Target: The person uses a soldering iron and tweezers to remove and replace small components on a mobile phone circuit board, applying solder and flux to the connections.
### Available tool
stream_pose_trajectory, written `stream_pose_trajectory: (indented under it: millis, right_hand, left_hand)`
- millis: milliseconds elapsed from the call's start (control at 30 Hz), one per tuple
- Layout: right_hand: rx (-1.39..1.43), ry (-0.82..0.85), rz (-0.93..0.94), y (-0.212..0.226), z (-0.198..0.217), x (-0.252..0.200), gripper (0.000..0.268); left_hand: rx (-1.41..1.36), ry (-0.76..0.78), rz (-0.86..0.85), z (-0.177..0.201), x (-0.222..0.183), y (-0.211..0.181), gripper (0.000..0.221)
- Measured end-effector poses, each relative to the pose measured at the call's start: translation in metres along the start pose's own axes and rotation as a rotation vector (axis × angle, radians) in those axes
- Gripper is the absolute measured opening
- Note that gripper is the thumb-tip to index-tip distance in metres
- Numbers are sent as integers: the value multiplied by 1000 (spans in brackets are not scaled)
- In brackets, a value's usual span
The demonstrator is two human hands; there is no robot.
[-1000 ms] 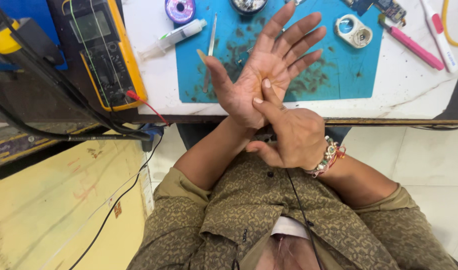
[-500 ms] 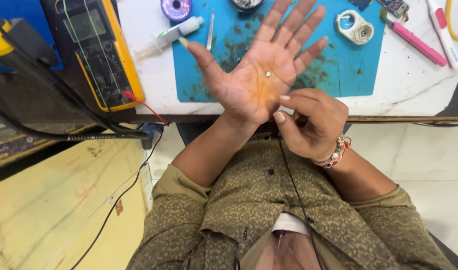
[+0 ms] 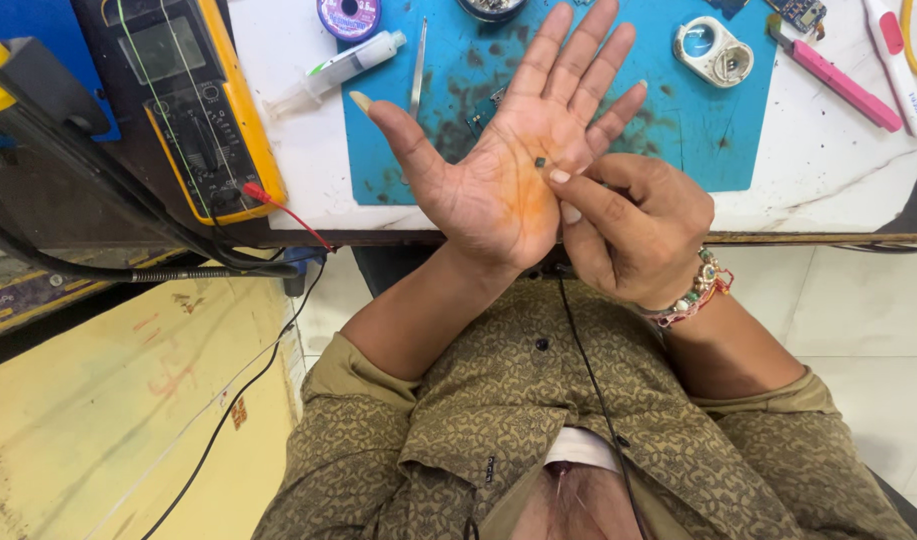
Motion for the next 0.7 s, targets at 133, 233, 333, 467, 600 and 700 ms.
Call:
stream_pose_trajectory:
  millis: [133, 233, 333, 467, 600, 700]
  right_hand:
    - [19, 16, -3, 2, 3, 7, 26]
    - [95, 2, -95, 7, 4, 13, 22]
    - [125, -4, -38, 10, 6, 21, 24]
    - [147, 48, -126, 8, 3, 19, 23]
    - [272, 157, -324, -5, -5, 6, 17]
    - [348, 73, -367, -29, -15, 1, 13]
  left_hand:
    - [11, 10, 6, 1, -1, 1, 148]
    - [49, 35, 4, 7, -2, 4, 145]
    - [194, 112, -26, 19, -4, 7, 137]
    - [354, 164, -49, 35, -7, 11, 128]
    - [453, 157, -107, 46, -12, 3, 122]
    - [492, 219, -218, 53, -12, -12, 113]
Point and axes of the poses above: each hand's wrist, its own x-axis towards the middle knuckle, its own z-axis out of the back of the hand, y = z × x, the point moved 2 cm from there along x, towards the middle knuckle, and after that the axes turned 9 degrees about -y, right-handed, at the moved point
